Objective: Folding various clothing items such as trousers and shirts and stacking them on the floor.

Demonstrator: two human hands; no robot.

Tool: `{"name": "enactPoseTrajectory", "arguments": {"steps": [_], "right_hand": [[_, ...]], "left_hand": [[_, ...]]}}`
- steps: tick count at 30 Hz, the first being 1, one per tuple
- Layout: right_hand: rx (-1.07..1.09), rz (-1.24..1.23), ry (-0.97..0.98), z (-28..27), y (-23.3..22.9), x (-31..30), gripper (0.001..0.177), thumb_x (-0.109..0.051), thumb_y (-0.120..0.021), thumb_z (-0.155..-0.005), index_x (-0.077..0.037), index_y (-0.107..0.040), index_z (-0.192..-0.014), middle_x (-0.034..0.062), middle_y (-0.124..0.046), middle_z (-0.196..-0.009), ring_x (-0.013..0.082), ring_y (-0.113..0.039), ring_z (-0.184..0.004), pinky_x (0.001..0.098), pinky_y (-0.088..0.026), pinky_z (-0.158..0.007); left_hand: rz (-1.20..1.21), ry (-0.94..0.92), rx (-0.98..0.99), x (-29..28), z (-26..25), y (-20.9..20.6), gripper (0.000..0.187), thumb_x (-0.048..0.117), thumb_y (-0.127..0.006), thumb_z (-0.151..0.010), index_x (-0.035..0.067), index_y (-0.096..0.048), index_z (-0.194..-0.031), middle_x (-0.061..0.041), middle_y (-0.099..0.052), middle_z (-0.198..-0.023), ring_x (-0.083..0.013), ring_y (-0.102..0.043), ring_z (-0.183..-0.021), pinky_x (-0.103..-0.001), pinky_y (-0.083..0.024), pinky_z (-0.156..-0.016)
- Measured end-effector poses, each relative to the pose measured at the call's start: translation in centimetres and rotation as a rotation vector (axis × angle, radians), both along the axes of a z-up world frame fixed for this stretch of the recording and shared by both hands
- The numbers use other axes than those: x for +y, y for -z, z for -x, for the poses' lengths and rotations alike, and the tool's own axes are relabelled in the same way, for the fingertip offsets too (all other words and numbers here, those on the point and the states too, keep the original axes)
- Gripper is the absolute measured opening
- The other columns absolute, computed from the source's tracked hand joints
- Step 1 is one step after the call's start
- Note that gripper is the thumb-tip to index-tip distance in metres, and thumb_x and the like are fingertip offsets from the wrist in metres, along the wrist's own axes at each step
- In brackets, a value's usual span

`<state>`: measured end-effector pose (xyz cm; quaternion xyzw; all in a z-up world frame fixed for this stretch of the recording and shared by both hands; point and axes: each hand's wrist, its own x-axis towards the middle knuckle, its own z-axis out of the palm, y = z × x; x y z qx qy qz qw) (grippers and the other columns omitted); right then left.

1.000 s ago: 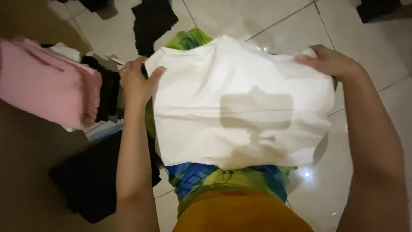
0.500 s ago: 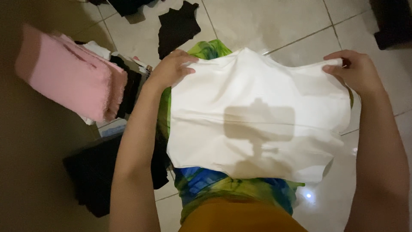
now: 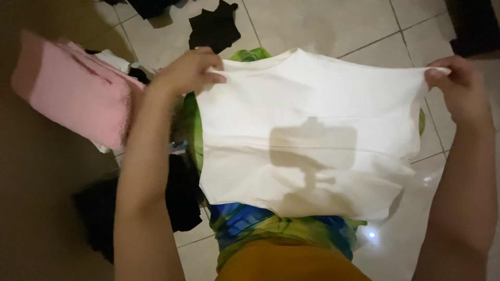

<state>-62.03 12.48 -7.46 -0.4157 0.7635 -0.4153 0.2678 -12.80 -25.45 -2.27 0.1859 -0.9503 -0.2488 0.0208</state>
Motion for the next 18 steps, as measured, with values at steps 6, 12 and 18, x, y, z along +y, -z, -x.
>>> {"name": "enactPoseTrajectory", "arguments": {"steps": [6,12,18], "right_hand": [[0.022,-0.026,0.231,-2.1,0.9,-2.1,0.015,-0.016,-0.057,-0.122,-0.002,-0.061,-0.118,0.0027,-0.062,-0.098,0.0100,-0.058,-0.088,0.0274,-0.052,-0.082],[0.112,0.055,0.177,-1.4,3.8,-2.3,0.018,-0.013,-0.047,-0.125,0.000,-0.055,-0.117,0.0018,-0.054,-0.105,0.0100,-0.048,-0.088,0.0301,-0.046,-0.074],[-0.063,-0.112,0.380,-6.0,-2.0,-4.0,0.021,-0.024,-0.053,-0.115,-0.007,-0.053,-0.127,0.0005,-0.057,-0.096,0.0132,-0.046,-0.072,0.0356,-0.039,-0.059]], "left_hand": [[-0.365,-0.356,0.008,-0.4,-0.4,-0.6,0.028,0.037,-0.076,-0.105,0.010,-0.067,-0.101,0.000,-0.057,-0.072,-0.0123,-0.052,-0.067,-0.032,-0.041,-0.058],[-0.527,-0.450,0.236,1.4,0.0,-0.9,0.032,0.028,-0.078,-0.091,0.014,-0.059,-0.112,0.002,-0.068,-0.077,-0.0066,-0.062,-0.068,-0.028,-0.047,-0.057],[-0.491,-0.688,0.199,1.3,-1.1,5.2,0.033,0.033,-0.078,-0.100,0.003,-0.069,-0.090,-0.003,-0.067,-0.077,-0.0110,-0.057,-0.067,-0.031,-0.046,-0.058]]}}
